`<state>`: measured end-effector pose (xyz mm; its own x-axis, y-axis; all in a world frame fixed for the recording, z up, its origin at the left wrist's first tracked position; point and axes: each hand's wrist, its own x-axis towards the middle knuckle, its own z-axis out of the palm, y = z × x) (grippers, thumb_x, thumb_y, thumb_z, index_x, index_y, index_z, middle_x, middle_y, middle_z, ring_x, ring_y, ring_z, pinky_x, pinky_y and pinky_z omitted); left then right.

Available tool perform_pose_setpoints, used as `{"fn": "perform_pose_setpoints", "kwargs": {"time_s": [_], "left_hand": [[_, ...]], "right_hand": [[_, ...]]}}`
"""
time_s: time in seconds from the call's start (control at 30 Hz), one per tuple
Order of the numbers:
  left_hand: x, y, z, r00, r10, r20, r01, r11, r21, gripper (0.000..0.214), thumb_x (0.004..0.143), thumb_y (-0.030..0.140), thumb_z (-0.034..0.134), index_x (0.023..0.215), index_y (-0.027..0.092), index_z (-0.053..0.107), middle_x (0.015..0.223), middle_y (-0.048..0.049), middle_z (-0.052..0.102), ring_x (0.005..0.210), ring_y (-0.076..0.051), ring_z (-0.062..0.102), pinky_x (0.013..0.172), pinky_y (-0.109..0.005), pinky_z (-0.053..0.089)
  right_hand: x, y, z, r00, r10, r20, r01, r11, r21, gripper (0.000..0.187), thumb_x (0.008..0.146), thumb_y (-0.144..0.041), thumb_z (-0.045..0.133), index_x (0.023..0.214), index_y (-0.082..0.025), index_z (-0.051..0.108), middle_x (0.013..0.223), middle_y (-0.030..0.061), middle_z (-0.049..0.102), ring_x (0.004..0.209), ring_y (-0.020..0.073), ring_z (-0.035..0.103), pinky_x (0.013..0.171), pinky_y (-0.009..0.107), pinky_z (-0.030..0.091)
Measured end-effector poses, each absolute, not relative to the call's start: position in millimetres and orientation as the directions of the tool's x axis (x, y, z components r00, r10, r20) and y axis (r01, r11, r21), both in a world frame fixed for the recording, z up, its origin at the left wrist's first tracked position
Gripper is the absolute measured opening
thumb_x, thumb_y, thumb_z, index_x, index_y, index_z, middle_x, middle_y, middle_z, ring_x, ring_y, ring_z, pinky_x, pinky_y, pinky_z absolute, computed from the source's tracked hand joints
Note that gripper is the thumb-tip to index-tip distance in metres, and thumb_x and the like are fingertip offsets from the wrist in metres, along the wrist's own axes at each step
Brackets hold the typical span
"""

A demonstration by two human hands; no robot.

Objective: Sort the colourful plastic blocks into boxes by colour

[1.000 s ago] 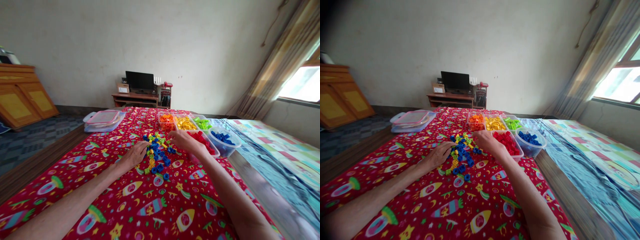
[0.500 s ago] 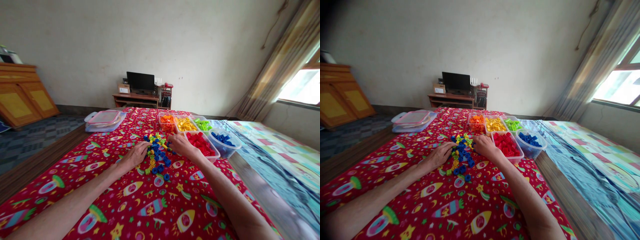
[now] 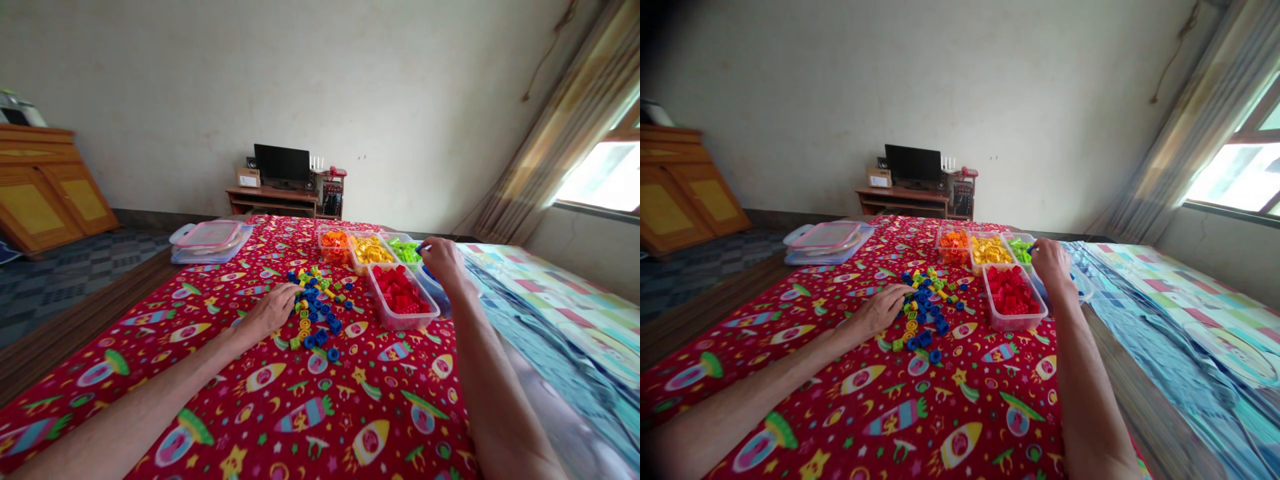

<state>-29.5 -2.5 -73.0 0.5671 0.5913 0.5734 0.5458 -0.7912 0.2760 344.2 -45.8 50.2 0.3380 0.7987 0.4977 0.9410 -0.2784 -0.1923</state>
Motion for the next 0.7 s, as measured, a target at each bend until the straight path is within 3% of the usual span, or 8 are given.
{"fn": "perform_pose_setpoints", "kwargs": {"time_s": [0.13, 0.27, 0.37, 0.53, 0.7], "left_hand": [[-29.8, -2.3, -73.3, 0.571, 0.584, 0.578, 0.552, -0.794, 0.256, 0.036, 0.092, 0.022, 0.033, 0.112, 0.018, 0.063, 0.109, -0.0100, 0.065, 0.102, -0.022, 0.061, 0.093, -0.038, 0.050], [-30.3, 2.0, -77.9, 0.564, 0.580, 0.588, 0.554, -0.793, 0.252, 0.036, 0.092, 0.023, 0.032, 0.110, 0.017, 0.063, 0.108, -0.0106, 0.065, 0.102, -0.022, 0.061, 0.093, -0.038, 0.050], [-30.5, 2.9, -79.4, 0.560, 0.588, 0.584, 0.558, -0.788, 0.260, 0.036, 0.092, 0.023, 0.033, 0.110, 0.018, 0.063, 0.108, -0.0096, 0.066, 0.103, -0.022, 0.060, 0.094, -0.038, 0.050], [-31.1, 0.7, -78.0, 0.558, 0.593, 0.581, 0.558, -0.786, 0.266, 0.034, 0.092, 0.024, 0.033, 0.110, 0.019, 0.061, 0.108, -0.0088, 0.066, 0.103, -0.022, 0.060, 0.093, -0.039, 0.050], [-30.7, 0.2, -76.2, 0.576, 0.575, 0.580, 0.547, -0.799, 0.249, 0.033, 0.092, 0.023, 0.034, 0.109, 0.019, 0.061, 0.107, -0.0084, 0.065, 0.101, -0.021, 0.061, 0.092, -0.037, 0.050]], "right_hand": [[369.9, -50.5, 44.6, 0.389, 0.793, 0.468, 0.920, -0.355, -0.163, 0.029, 0.080, -0.021, 0.050, 0.098, -0.014, 0.072, 0.092, 0.0161, 0.067, 0.086, 0.0260, 0.060, 0.073, 0.035, 0.045], [348.3, -50.1, 50.3, 0.321, 0.819, 0.475, 0.947, -0.286, -0.148, 0.032, 0.086, -0.022, 0.044, 0.104, -0.014, 0.069, 0.093, 0.0161, 0.067, 0.087, 0.0256, 0.060, 0.073, 0.034, 0.044], [302.0, -48.7, 54.3, 0.205, 0.868, 0.453, 0.978, -0.169, -0.119, 0.034, 0.090, -0.021, 0.037, 0.101, -0.016, 0.069, 0.089, 0.0135, 0.068, 0.080, 0.0218, 0.061, 0.067, 0.030, 0.042], [221.4, -52.1, 35.0, -0.196, 0.949, 0.249, 0.980, 0.197, 0.020, 0.033, 0.090, -0.018, 0.036, 0.093, -0.015, 0.069, 0.084, 0.0123, 0.069, 0.074, 0.0194, 0.062, 0.064, 0.027, 0.041], [188.9, -64.0, 11.5, -0.330, 0.943, 0.055, 0.938, 0.320, 0.133, 0.030, 0.090, -0.016, 0.039, 0.103, -0.013, 0.067, 0.098, 0.0175, 0.067, 0.090, 0.0260, 0.064, 0.072, 0.033, 0.048]]}}
